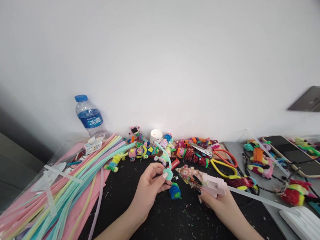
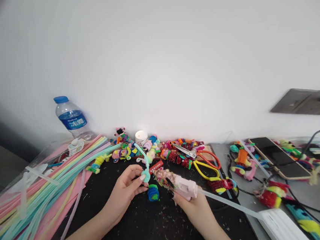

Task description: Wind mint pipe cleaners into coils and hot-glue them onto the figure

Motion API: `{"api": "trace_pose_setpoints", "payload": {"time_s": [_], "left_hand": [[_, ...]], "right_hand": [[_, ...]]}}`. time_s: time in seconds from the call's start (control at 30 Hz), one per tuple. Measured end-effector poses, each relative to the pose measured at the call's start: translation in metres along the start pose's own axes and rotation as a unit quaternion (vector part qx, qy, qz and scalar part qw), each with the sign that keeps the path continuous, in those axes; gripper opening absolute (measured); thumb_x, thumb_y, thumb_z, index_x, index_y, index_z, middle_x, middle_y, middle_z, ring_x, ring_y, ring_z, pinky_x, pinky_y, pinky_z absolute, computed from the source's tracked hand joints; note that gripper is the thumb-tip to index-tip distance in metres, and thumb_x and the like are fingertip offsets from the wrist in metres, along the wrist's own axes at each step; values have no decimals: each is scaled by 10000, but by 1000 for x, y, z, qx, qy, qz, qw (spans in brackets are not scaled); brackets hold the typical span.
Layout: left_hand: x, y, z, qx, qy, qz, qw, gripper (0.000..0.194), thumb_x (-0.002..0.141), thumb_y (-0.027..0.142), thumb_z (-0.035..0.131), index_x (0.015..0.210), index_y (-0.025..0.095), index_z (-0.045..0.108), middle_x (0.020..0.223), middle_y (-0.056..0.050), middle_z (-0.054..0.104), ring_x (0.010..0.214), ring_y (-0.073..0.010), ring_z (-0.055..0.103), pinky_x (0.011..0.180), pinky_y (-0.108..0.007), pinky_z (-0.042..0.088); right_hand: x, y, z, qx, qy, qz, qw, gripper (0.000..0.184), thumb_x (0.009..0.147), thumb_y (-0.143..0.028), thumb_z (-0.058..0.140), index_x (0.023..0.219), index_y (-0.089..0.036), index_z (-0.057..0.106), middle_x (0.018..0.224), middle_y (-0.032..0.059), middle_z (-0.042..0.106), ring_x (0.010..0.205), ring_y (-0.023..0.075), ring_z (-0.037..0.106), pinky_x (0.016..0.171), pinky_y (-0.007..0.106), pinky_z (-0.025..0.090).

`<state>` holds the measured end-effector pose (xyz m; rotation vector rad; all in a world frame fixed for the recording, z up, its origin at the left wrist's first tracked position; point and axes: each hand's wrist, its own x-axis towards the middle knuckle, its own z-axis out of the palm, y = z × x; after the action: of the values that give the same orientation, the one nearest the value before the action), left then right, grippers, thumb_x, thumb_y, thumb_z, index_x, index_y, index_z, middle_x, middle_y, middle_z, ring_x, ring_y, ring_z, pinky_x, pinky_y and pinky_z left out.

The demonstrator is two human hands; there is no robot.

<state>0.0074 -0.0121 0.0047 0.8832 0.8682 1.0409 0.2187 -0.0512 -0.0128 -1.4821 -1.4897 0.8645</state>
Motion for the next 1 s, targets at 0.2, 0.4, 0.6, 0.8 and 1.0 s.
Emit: {"api": "trace_pose_setpoints", "payload": {"time_s": [0.2, 0.4, 0.6, 0.8, 1.0], "left_hand": [[0, -5, -1, 0, -15, 0, 1000, 206, 745, 290, 637, 900, 203, 535, 799, 29, 540, 676, -107, 580, 667, -254, 504], [0, -4, 0, 6, -22, 2, 1000, 180, 758, 286, 626, 892, 206, 537, 817, 34, 535, 673, -98, 572, 659, -247, 504], [-1, -3, 0, 17, -20, 5, 1000, 173, 770, 287, 612, 900, 203, 534, 819, 30, 527, 679, -105, 569, 652, -249, 498], [1, -5, -1, 41, -17, 22, 999, 163, 777, 282, 603, 894, 195, 531, 817, 22, 536, 639, -94, 519, 570, -210, 440], [2, -6, -3, 67, 7, 57, 996, 135, 794, 256, 587, 902, 189, 541, 821, 3, 562, 741, -111, 492, 651, -204, 399]], "right_hand": [[-1, -3, 4, 11, -10, -20, 1000, 262, 723, -383, 642, 818, -147, 703, 743, 76, 709, 653, 229, 630, 619, 319, 521], [0, -3, 4, -1, -25, -23, 999, 243, 753, -372, 603, 759, -142, 678, 615, 42, 655, 580, 202, 591, 573, 301, 504], [-2, -3, 5, -2, -22, -8, 1000, 227, 748, -354, 601, 816, -151, 678, 522, 9, 592, 500, 177, 537, 490, 271, 456], [-3, -7, 6, -7, -2, 9, 1000, 215, 724, -332, 597, 778, -138, 675, 534, 9, 587, 484, 157, 504, 475, 257, 438], [-2, -10, 6, -2, 13, -16, 1000, 208, 722, -328, 601, 789, -150, 683, 620, 45, 652, 600, 214, 583, 586, 303, 492]]}}
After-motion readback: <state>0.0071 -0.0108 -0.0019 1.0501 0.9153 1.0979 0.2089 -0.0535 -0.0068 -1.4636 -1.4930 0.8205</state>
